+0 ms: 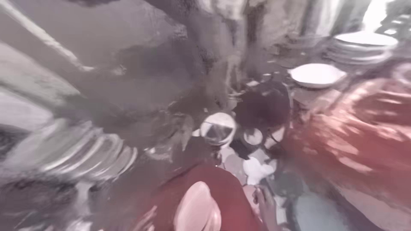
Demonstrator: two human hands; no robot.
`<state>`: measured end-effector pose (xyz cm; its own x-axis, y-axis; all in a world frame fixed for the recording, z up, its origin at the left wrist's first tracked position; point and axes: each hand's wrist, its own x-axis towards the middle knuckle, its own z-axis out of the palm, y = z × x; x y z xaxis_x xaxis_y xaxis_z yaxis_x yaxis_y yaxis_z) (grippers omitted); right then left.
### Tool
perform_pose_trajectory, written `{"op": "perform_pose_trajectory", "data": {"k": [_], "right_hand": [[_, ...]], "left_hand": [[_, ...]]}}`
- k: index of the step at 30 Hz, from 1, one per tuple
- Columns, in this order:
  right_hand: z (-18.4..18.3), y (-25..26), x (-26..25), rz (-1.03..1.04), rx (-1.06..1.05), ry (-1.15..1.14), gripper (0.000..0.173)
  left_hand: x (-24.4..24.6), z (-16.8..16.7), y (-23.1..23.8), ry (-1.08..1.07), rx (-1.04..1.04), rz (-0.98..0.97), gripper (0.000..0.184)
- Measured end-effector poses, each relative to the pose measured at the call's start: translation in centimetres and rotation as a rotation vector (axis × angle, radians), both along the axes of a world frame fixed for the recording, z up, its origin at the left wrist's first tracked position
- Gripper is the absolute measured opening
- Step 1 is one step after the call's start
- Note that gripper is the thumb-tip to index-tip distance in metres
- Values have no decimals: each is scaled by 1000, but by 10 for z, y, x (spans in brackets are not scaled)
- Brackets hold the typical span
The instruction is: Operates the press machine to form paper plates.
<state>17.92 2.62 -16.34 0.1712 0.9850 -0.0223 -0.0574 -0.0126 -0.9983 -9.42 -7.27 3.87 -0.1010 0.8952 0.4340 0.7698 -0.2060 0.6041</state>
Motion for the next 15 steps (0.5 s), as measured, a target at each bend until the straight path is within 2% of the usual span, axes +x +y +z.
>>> {"op": "perform_pose_trajectory", "data": {"k": [2, 4, 5, 7, 8, 11, 15], "right_hand": [[48, 16, -34, 258, 300, -73, 29], [84, 24, -72, 423, 463, -371, 37], [101, 23, -88, 558, 410, -554, 52], [122, 28, -117, 831, 176, -867, 89], [123, 30, -126, 881, 95, -946, 98], [117, 32, -132, 825, -7, -964, 90], [122, 23, -125, 811, -81, -1065, 76]], "left_hand": [[-48, -14, -23, -8, 85, 5, 33], [-75, -21, -42, -48, 98, 62, 31], [-83, -19, -48, -50, 110, 87, 30], [-96, -18, -53, -82, 168, 96, 28], [-100, -19, -51, -130, 212, 94, 26], [-104, -29, -47, -288, 287, 98, 25], [-94, -49, -43, -344, 175, 159, 36]]}}
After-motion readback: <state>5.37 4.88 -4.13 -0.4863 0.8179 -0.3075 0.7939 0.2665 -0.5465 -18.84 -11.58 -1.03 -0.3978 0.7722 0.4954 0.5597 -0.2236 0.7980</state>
